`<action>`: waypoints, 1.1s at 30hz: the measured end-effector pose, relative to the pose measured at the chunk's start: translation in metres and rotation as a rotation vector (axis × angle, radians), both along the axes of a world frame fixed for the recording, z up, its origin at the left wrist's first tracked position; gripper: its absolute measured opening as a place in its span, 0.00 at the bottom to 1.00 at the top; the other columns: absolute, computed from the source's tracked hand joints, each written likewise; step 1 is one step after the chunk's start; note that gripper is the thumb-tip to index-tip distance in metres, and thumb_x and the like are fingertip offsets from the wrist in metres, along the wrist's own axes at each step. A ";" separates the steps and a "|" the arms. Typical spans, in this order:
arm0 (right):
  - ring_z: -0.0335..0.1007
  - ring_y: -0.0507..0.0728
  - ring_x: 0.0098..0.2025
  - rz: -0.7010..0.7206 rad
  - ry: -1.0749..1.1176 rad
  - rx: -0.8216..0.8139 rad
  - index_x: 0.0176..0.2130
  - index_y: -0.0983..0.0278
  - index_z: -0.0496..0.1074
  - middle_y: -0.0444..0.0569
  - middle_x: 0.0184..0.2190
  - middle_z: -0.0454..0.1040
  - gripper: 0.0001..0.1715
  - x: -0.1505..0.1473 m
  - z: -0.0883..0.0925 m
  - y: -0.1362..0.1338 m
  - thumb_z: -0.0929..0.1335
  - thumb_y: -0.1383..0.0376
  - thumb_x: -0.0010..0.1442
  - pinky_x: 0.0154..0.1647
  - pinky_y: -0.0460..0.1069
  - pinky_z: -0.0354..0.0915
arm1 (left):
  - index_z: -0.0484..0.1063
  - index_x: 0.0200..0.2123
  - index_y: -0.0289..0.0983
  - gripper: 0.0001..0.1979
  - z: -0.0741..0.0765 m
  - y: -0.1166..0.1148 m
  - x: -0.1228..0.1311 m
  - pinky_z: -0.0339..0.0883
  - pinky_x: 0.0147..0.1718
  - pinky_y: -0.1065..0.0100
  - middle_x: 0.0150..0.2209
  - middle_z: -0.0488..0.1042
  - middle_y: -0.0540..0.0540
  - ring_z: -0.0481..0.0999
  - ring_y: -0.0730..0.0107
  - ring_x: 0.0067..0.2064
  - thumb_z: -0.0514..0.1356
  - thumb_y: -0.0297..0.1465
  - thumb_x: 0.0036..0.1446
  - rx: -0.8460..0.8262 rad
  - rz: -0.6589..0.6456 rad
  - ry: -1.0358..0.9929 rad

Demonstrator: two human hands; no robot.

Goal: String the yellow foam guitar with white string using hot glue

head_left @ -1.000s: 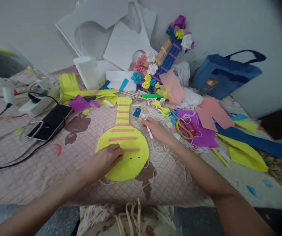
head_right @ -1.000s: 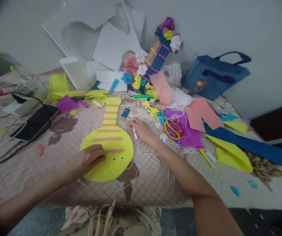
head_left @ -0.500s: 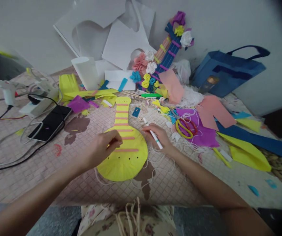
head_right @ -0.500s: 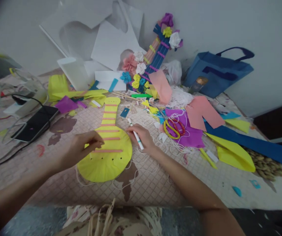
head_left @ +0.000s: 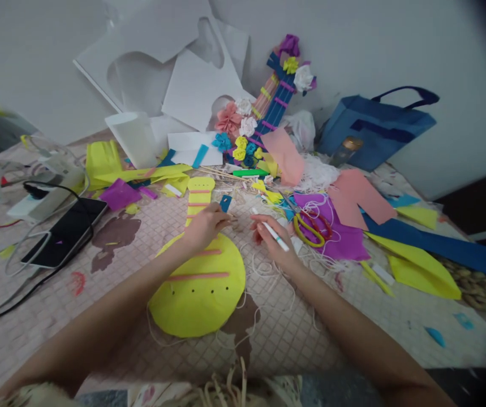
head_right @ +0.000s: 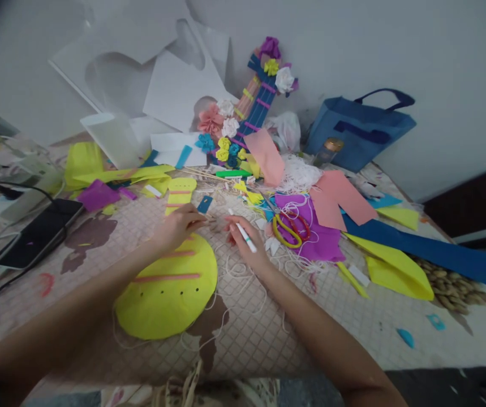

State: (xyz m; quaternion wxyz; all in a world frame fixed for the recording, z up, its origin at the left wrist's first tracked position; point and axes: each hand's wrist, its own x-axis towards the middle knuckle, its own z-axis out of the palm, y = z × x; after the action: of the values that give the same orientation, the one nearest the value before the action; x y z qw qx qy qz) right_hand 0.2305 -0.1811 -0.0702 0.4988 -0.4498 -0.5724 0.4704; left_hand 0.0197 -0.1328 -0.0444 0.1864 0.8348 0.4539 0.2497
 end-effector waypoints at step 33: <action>0.48 0.45 0.13 -0.167 0.400 -0.271 0.24 0.62 0.64 0.35 0.13 0.55 0.18 -0.021 0.017 0.004 0.68 0.53 0.56 0.13 0.42 0.44 | 0.69 0.26 0.35 0.15 0.028 -0.036 0.015 0.61 0.27 0.70 0.25 0.71 0.47 0.71 0.69 0.28 0.51 0.32 0.64 -0.200 -0.206 0.156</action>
State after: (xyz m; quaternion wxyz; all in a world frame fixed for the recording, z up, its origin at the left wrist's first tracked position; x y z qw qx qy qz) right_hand 0.2096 -0.1774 -0.0534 0.5744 -0.4561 -0.3550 0.5796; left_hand 0.0348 -0.1688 -0.0161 0.2574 0.8711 0.4015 0.1172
